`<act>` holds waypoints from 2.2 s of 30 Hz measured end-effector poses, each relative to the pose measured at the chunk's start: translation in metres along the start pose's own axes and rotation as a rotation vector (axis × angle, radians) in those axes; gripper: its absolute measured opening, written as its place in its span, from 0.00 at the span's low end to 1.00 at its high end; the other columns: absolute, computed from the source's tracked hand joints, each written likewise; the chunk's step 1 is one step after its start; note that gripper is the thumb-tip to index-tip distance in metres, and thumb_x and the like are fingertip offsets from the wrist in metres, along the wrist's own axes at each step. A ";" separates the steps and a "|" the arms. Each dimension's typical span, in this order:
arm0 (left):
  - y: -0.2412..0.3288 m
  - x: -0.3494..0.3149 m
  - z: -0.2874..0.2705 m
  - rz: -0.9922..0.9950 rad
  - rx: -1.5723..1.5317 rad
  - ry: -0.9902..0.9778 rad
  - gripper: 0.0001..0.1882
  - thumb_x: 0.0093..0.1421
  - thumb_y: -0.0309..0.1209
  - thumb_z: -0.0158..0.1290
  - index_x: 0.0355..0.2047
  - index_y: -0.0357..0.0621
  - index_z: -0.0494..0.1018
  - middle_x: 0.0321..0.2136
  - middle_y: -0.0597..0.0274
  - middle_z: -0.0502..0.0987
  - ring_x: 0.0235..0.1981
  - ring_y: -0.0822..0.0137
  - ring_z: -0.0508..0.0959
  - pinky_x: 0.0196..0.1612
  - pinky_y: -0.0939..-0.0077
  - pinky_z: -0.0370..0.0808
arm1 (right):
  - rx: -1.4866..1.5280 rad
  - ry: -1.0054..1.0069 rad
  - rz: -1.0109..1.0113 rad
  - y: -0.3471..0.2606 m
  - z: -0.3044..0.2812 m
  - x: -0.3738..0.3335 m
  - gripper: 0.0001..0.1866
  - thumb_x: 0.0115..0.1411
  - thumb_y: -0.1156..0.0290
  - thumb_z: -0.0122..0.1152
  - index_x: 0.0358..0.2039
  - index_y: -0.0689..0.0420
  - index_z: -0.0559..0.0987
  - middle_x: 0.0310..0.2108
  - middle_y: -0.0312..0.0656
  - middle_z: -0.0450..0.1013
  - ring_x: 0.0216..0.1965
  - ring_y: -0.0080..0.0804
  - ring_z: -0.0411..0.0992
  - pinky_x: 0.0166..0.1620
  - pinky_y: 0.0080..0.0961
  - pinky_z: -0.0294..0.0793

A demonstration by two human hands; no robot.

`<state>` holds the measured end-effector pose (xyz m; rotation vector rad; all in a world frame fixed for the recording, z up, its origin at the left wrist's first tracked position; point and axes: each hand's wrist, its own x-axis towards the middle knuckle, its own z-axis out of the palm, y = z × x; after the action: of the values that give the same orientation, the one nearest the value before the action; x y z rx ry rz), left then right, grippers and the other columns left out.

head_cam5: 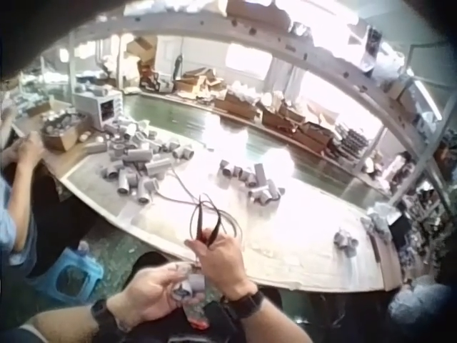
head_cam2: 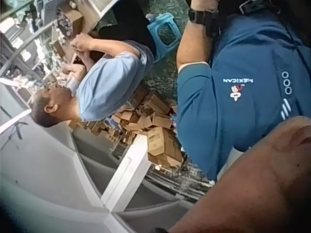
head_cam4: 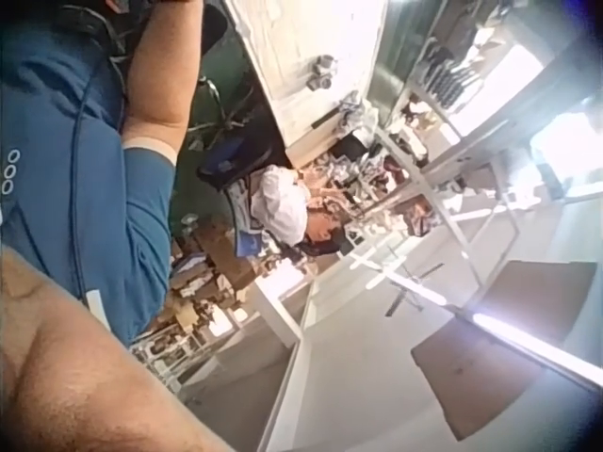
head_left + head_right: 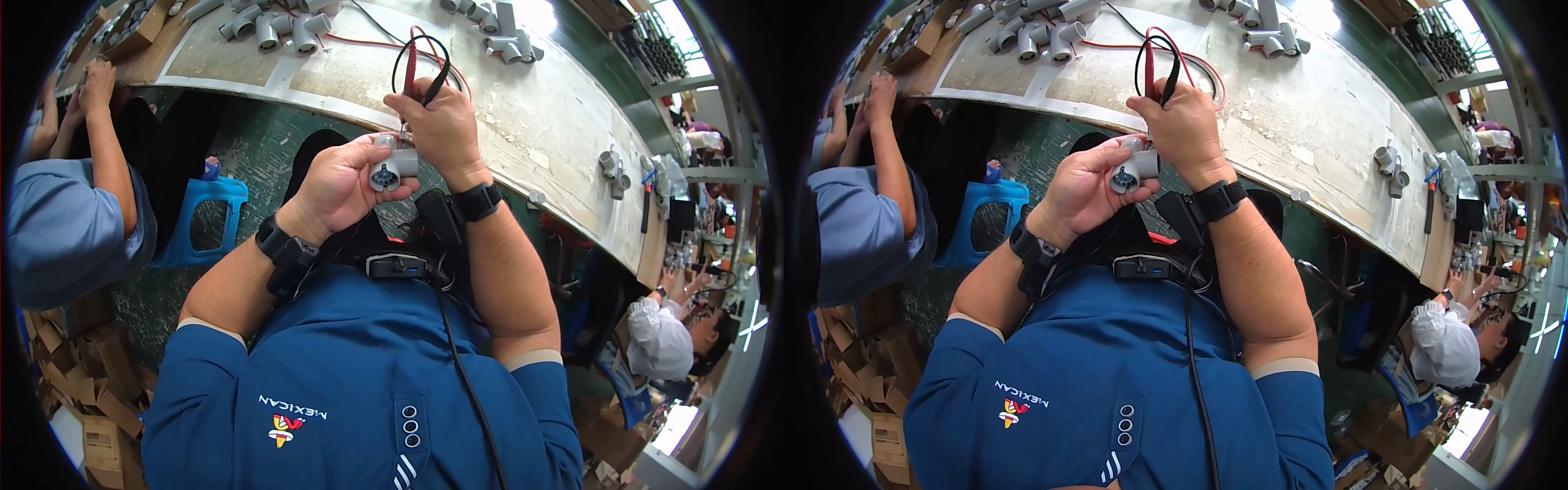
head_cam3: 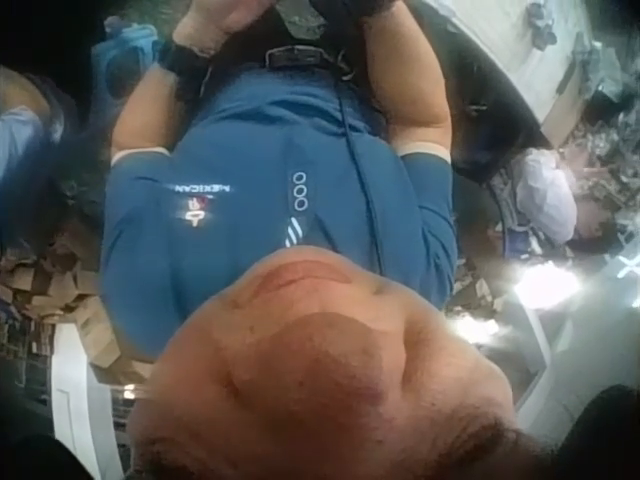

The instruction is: Inspecting and testing small mechanical components using a multimeter on a production line.

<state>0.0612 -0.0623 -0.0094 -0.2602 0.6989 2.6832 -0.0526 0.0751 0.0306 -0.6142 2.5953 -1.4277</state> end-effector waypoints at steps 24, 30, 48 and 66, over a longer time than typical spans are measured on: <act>0.004 0.001 0.001 -0.006 0.000 0.013 0.17 0.74 0.30 0.43 0.58 0.33 0.66 0.48 0.46 0.78 0.43 0.50 0.84 0.45 0.63 0.86 | 0.123 0.079 0.031 0.018 0.007 0.001 0.11 0.60 0.66 0.72 0.29 0.61 0.84 0.19 0.34 0.76 0.20 0.17 0.71 0.24 0.20 0.69; 0.001 0.018 0.002 -0.029 0.004 -0.038 0.24 0.73 0.32 0.44 0.66 0.35 0.63 0.54 0.53 0.76 0.55 0.58 0.78 0.55 0.55 0.80 | 0.238 0.159 -0.247 0.056 0.007 -0.001 0.07 0.62 0.76 0.67 0.27 0.56 0.80 0.23 0.30 0.75 0.25 0.16 0.71 0.25 0.19 0.72; 0.017 0.016 -0.041 -0.136 -0.073 -0.094 0.20 0.75 0.33 0.42 0.61 0.34 0.68 0.53 0.45 0.80 0.45 0.49 0.85 0.49 0.60 0.87 | 0.334 0.367 -0.330 0.051 0.027 -0.011 0.12 0.50 0.70 0.73 0.26 0.61 0.78 0.23 0.51 0.74 0.28 0.48 0.75 0.33 0.37 0.72; 0.025 0.024 -0.045 -0.180 -0.114 -0.095 0.19 0.74 0.33 0.44 0.57 0.31 0.69 0.50 0.41 0.80 0.46 0.48 0.84 0.48 0.61 0.87 | 0.302 0.361 -0.340 0.054 0.034 -0.010 0.12 0.51 0.68 0.72 0.26 0.60 0.76 0.23 0.47 0.73 0.28 0.48 0.74 0.34 0.39 0.72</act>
<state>0.0339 -0.0981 -0.0433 -0.2125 0.4718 2.5472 -0.0490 0.0780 -0.0336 -0.8509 2.5225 -2.1677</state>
